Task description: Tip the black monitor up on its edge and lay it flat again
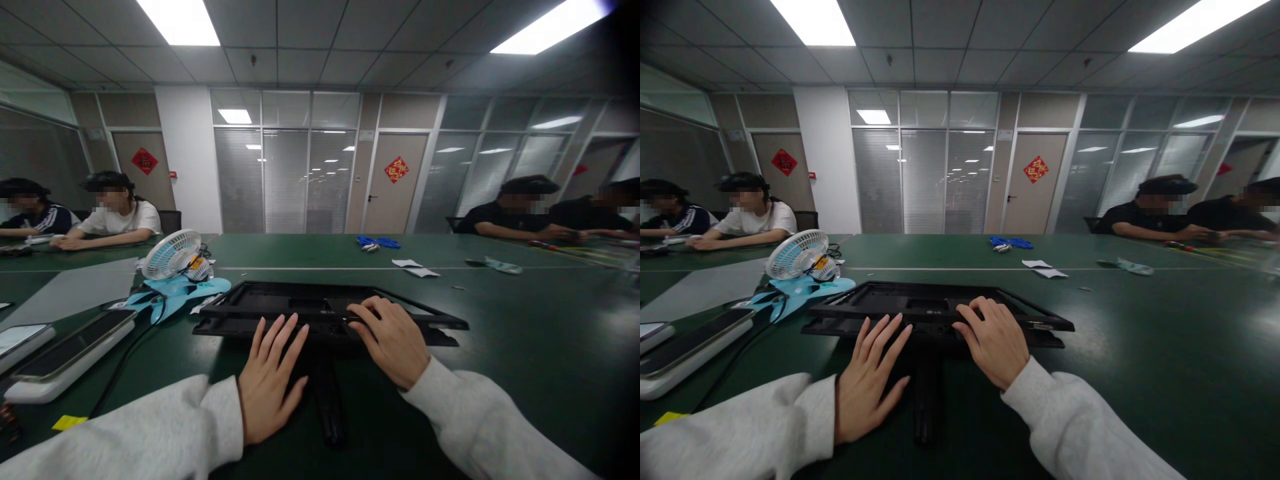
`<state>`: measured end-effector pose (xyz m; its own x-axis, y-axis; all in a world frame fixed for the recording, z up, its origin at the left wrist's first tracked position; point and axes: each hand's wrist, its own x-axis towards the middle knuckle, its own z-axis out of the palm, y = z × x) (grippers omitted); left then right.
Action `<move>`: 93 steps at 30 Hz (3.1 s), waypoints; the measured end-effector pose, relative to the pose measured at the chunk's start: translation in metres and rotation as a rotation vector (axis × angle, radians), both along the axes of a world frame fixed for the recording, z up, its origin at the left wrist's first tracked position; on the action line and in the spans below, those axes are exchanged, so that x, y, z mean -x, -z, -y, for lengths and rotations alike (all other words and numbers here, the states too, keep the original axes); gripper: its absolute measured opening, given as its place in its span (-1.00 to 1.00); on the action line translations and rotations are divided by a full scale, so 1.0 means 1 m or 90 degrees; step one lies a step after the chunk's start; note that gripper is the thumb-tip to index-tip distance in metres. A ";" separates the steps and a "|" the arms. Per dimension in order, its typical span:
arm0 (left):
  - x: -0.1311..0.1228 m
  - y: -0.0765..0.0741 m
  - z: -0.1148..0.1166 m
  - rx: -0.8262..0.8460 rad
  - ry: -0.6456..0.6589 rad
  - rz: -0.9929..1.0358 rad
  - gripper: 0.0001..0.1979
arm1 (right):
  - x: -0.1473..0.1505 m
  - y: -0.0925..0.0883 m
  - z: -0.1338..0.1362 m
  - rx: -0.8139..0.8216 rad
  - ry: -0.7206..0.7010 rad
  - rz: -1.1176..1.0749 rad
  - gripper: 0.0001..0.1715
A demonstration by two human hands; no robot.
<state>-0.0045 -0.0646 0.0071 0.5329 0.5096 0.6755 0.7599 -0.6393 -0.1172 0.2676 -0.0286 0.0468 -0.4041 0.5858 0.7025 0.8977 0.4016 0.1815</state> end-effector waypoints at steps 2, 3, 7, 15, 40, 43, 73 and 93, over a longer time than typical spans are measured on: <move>0.000 0.000 0.000 0.006 -0.002 -0.002 -0.26 | 0.000 0.000 0.000 0.000 0.003 0.001 -0.64; 0.000 0.001 -0.001 0.008 -0.002 -0.002 -0.26 | -0.001 0.000 -0.001 -0.001 0.002 0.003 -0.63; 0.001 0.003 -0.002 0.007 0.002 0.004 -0.24 | -0.003 0.002 -0.002 -0.005 -0.006 0.006 -0.63; 0.000 0.001 0.000 0.018 0.001 0.003 -0.25 | -0.002 0.001 -0.001 -0.003 -0.013 0.006 -0.64; 0.000 -0.001 0.002 0.030 -0.018 -0.032 -0.27 | -0.002 0.000 -0.001 -0.021 -0.017 -0.021 -0.64; 0.000 -0.001 0.002 0.019 -0.024 -0.019 -0.28 | -0.001 0.000 -0.001 -0.015 -0.023 -0.031 -0.64; 0.002 0.001 0.002 0.008 -0.004 -0.018 -0.28 | -0.005 -0.004 -0.001 0.000 -0.010 0.072 -0.67; 0.001 -0.003 0.003 0.015 -0.006 -0.014 -0.27 | -0.001 0.002 -0.001 0.001 -0.018 0.027 -0.66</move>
